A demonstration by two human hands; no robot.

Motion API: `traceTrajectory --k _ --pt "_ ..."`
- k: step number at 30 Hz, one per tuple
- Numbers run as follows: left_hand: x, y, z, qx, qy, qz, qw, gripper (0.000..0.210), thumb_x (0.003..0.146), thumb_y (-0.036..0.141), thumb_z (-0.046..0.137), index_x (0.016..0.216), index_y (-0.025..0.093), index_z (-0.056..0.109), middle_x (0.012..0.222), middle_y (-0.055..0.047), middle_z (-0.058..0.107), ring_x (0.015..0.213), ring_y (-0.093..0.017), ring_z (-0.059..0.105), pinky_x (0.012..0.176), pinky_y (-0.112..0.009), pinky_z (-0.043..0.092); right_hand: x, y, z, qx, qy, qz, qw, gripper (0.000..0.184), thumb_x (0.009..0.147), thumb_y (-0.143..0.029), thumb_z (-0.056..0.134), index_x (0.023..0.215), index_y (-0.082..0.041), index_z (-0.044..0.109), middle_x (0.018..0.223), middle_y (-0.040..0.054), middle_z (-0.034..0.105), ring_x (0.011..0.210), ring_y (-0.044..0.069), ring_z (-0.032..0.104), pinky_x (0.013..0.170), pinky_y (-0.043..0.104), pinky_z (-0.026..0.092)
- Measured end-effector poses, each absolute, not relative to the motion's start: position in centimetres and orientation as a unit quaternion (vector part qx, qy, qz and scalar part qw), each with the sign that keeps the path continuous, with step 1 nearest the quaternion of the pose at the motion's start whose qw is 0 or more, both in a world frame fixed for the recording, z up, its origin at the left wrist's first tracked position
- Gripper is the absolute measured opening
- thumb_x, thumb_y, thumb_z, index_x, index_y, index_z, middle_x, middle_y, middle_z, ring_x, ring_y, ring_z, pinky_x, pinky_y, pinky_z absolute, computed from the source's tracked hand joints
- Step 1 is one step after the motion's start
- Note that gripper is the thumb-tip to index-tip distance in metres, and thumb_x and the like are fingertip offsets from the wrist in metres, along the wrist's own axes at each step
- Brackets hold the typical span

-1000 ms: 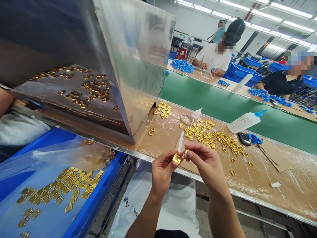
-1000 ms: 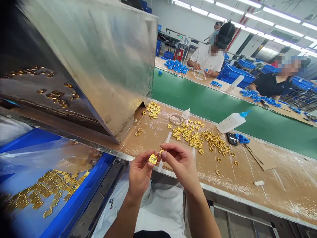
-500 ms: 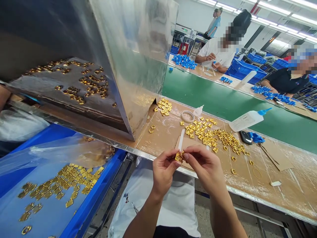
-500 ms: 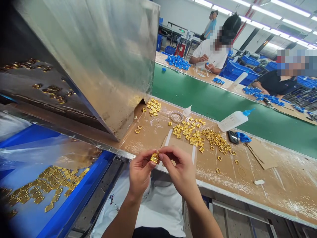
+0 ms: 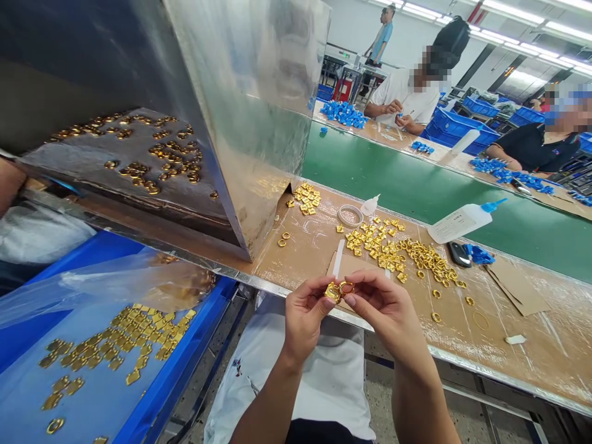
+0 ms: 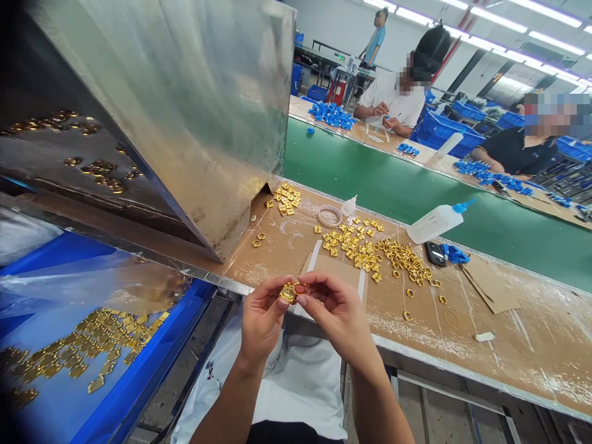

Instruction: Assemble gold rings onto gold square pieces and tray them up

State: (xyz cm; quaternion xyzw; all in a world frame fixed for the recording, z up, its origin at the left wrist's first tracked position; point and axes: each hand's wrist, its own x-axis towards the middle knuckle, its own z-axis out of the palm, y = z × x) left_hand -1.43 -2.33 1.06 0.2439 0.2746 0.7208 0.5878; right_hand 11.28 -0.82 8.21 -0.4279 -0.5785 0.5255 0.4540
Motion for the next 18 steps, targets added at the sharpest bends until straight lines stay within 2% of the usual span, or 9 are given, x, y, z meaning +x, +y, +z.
traceTrajectory --k 12,18 --pt "-1.07 -2.57 1.10 0.244 0.290 0.711 0.592 0.041 0.063 0.049 0.093 0.089 0.019 0.081 0.081 -0.007 0.080 0.068 -0.017 0.073 0.064 -0.025 0.060 11.85 -0.62 8.30 -0.420 -0.589 0.514 0.461 0.020 0.081 -0.041 0.085 0.095 -0.027 0.082 0.084 0.0043 0.077 0.075 0.017 0.073 0.068 0.029 0.064" --pt "-1.00 -2.56 1.30 0.237 0.247 0.707 0.619 0.039 0.068 0.050 0.091 0.091 0.021 0.081 0.079 -0.005 0.079 0.063 -0.014 0.071 0.060 -0.023 0.057 11.69 -0.75 8.48 -0.402 -0.589 0.519 0.472 0.019 0.085 -0.041 0.081 0.102 -0.031 0.081 0.081 0.0021 0.073 0.071 0.017 0.070 0.066 0.031 0.063"
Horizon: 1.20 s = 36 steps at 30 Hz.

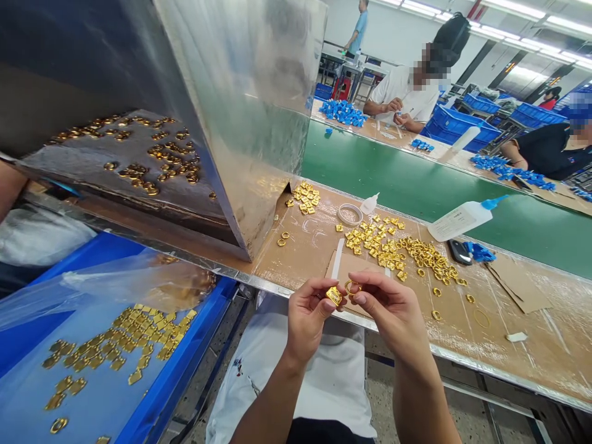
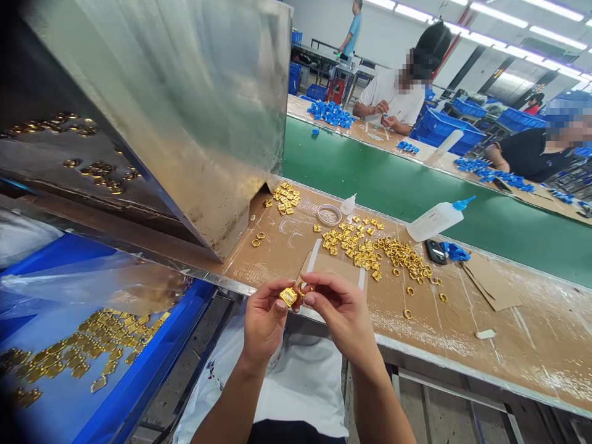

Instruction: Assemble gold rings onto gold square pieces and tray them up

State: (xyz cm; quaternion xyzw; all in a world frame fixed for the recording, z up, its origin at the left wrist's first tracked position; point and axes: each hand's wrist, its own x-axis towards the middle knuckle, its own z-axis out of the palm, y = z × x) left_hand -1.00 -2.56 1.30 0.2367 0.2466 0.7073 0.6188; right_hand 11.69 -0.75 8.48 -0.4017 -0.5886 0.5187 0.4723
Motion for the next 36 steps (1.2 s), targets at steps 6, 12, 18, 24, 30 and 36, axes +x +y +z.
traceTrajectory --k 6,12,18,24,30,36 --pt "-1.4 -2.6 1.3 0.205 0.235 0.659 0.684 0.049 0.063 0.057 0.091 0.092 0.019 0.080 0.079 -0.007 0.078 0.062 -0.015 0.069 0.059 -0.026 0.055 11.6 -1.3 8.7 -0.389 -0.588 0.502 0.501 0.014 0.086 -0.035 0.081 0.100 -0.034 0.082 0.085 0.0032 0.074 0.077 0.016 0.072 0.067 0.028 0.061" --pt "-1.6 -2.5 1.2 0.195 0.216 0.651 0.701 0.046 0.066 0.054 0.091 0.094 0.019 0.081 0.079 -0.007 0.078 0.062 -0.014 0.068 0.058 -0.024 0.054 11.6 -1.5 8.8 -0.375 -0.596 0.500 0.504 0.009 0.089 -0.033 0.079 0.097 -0.032 0.083 0.084 0.0030 0.072 0.077 0.015 0.070 0.068 0.026 0.059" --pt "-1.6 -2.4 1.2 0.198 0.213 0.654 0.698 0.046 0.066 0.053 0.091 0.095 0.018 0.081 0.080 -0.007 0.079 0.062 -0.013 0.069 0.058 -0.022 0.055 11.8 -1.4 8.8 -0.386 -0.586 0.524 0.483 0.013 0.087 -0.031 0.081 0.099 -0.029 0.081 0.086 0.0031 0.072 0.079 0.015 0.071 0.070 0.024 0.062" --pt "-1.4 -2.3 1.3 0.222 0.229 0.674 0.667 0.047 0.066 0.053 0.091 0.093 0.016 0.080 0.075 -0.007 0.078 0.062 -0.015 0.070 0.061 -0.024 0.057 12.2 -0.9 8.0 -0.396 -0.503 0.616 0.460 0.022 0.079 -0.030 0.088 0.100 -0.026 0.081 0.088 0.0040 0.077 0.076 0.015 0.075 0.073 0.025 0.064" --pt "-1.1 -2.5 1.3 0.253 0.221 0.686 0.646 0.040 0.073 0.048 0.088 0.097 0.017 0.080 0.079 -0.008 0.079 0.064 -0.015 0.071 0.062 -0.024 0.057 12.4 -0.1 7.7 -0.386 -0.381 0.710 0.449 0.027 0.068 -0.035 0.095 0.090 -0.027 0.082 0.069 -0.0011 0.073 0.061 0.010 0.068 0.067 0.022 0.062" --pt "-1.2 -2.4 1.2 0.249 0.214 0.684 0.651 0.039 0.073 0.047 0.088 0.095 0.017 0.080 0.077 -0.007 0.079 0.064 -0.014 0.071 0.059 -0.022 0.056 12.4 0.2 7.0 -0.361 -0.318 0.754 0.447 0.029 0.064 -0.036 0.097 0.085 -0.026 0.081 0.068 -0.0029 0.067 0.057 0.006 0.057 0.064 0.018 0.057"
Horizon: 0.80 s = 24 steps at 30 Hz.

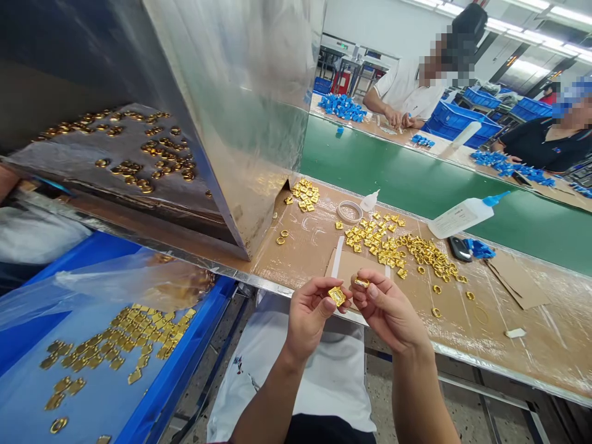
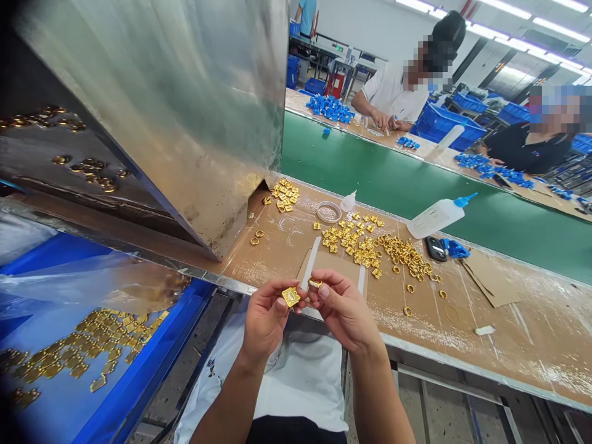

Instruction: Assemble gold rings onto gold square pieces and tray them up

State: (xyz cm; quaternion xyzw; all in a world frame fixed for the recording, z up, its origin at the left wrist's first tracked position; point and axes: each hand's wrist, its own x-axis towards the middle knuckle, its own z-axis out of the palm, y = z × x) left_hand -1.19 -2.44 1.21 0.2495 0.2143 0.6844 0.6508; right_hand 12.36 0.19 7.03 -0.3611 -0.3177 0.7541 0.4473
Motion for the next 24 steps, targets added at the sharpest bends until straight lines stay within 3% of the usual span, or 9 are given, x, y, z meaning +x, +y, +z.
traceTrajectory --k 6,16,22,24 --pt "-1.37 -2.41 1.11 0.249 0.224 0.678 0.654 0.041 0.072 0.049 0.088 0.095 0.017 0.079 0.077 -0.008 0.079 0.063 -0.014 0.070 0.059 -0.023 0.056 12.23 0.18 6.48 -0.343 -0.301 0.770 0.445 0.026 0.069 -0.037 0.095 0.085 -0.024 0.079 0.066 -0.0044 0.060 0.057 0.005 0.052 0.062 0.015 0.053" --pt "-1.63 -2.32 1.02 0.266 0.241 0.683 0.636 0.041 0.071 0.050 0.089 0.095 0.018 0.080 0.080 -0.008 0.080 0.065 -0.015 0.072 0.060 -0.024 0.057 11.74 -0.39 6.02 -0.361 -0.392 0.692 0.488 0.022 0.076 -0.043 0.089 0.083 -0.025 0.078 0.065 -0.0029 0.063 0.057 0.008 0.056 0.059 0.019 0.052" --pt "-1.85 -2.13 0.77 0.268 0.241 0.685 0.634 0.041 0.072 0.050 0.088 0.097 0.019 0.079 0.083 -0.008 0.081 0.067 -0.016 0.073 0.063 -0.026 0.058 11.63 -0.62 6.04 -0.393 -0.468 0.601 0.515 0.020 0.077 -0.042 0.088 0.081 -0.025 0.079 0.095 0.0034 0.073 0.066 0.011 0.066 0.065 0.027 0.059" --pt "-1.88 -2.07 0.65 0.268 0.244 0.683 0.634 0.041 0.072 0.050 0.088 0.097 0.019 0.079 0.085 -0.008 0.081 0.068 -0.017 0.073 0.064 -0.027 0.058 11.72 -0.61 5.94 -0.405 -0.465 0.595 0.516 0.023 0.078 -0.045 0.087 0.082 -0.024 0.079 0.091 0.0042 0.074 0.064 0.011 0.065 0.063 0.027 0.059"
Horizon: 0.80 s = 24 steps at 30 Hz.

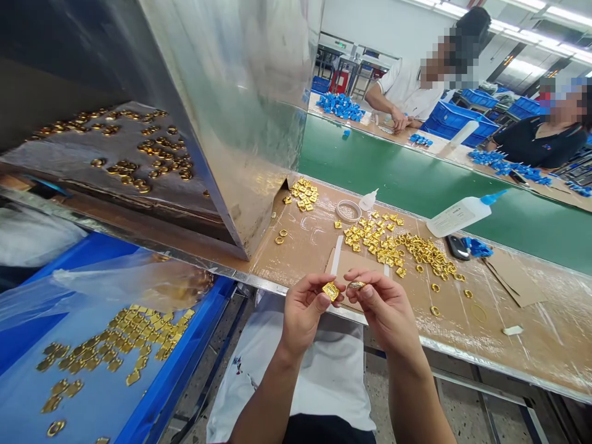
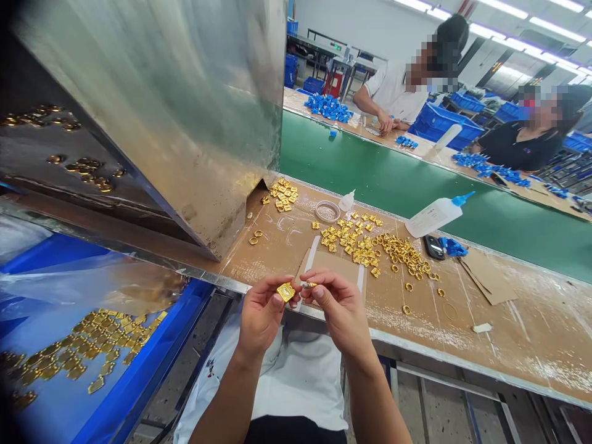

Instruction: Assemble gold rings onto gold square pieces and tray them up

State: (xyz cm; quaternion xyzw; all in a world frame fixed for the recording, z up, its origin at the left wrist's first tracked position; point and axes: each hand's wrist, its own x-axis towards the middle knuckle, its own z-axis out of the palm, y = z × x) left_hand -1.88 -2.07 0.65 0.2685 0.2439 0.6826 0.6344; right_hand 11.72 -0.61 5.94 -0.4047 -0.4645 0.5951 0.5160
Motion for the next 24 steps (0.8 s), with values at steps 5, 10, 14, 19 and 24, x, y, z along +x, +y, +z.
traceTrajectory --k 5,10,14,19,24 --pt "-1.9 -2.1 0.5 0.270 0.256 0.676 0.636 0.042 0.069 0.048 0.091 0.096 0.018 0.078 0.087 -0.009 0.082 0.068 -0.016 0.074 0.065 -0.026 0.060 11.8 -0.6 6.3 -0.452 -0.486 0.551 0.505 0.031 0.077 -0.052 0.085 0.088 -0.023 0.081 0.070 0.0021 0.071 0.060 0.013 0.064 0.057 0.026 0.057" --pt "-1.5 -2.0 0.6 0.260 0.258 0.677 0.639 0.037 0.069 0.040 0.092 0.096 0.019 0.078 0.088 -0.006 0.082 0.071 -0.015 0.074 0.066 -0.024 0.059 11.7 -1.1 8.2 -0.469 -0.595 0.446 0.477 0.018 0.086 -0.042 0.079 0.095 -0.027 0.083 0.084 0.0047 0.075 0.073 0.016 0.070 0.065 0.028 0.060" --pt "-1.0 -2.1 0.8 0.264 0.252 0.684 0.632 0.033 0.069 0.036 0.092 0.094 0.019 0.078 0.086 -0.005 0.080 0.072 -0.014 0.073 0.068 -0.022 0.058 11.7 -1.6 8.9 -0.485 -0.669 0.356 0.438 0.013 0.091 -0.028 0.072 0.100 -0.027 0.082 0.090 0.0064 0.078 0.080 0.019 0.073 0.069 0.029 0.060" --pt "-0.9 -2.2 0.8 0.269 0.278 0.678 0.625 0.036 0.068 0.039 0.093 0.092 0.017 0.078 0.082 -0.005 0.078 0.071 -0.014 0.071 0.068 -0.023 0.059 11.5 -1.8 8.7 -0.510 -0.692 0.292 0.418 0.011 0.091 -0.023 0.070 0.096 -0.024 0.079 0.087 0.0058 0.079 0.076 0.019 0.073 0.067 0.030 0.059" --pt "-0.8 -2.2 0.9 0.269 0.283 0.677 0.623 0.036 0.068 0.040 0.093 0.091 0.017 0.078 0.082 -0.005 0.078 0.073 -0.015 0.071 0.068 -0.023 0.059 11.3 -1.7 8.9 -0.508 -0.709 0.283 0.400 0.010 0.092 -0.024 0.068 0.092 -0.024 0.078 0.085 0.0053 0.078 0.075 0.018 0.072 0.067 0.029 0.058"
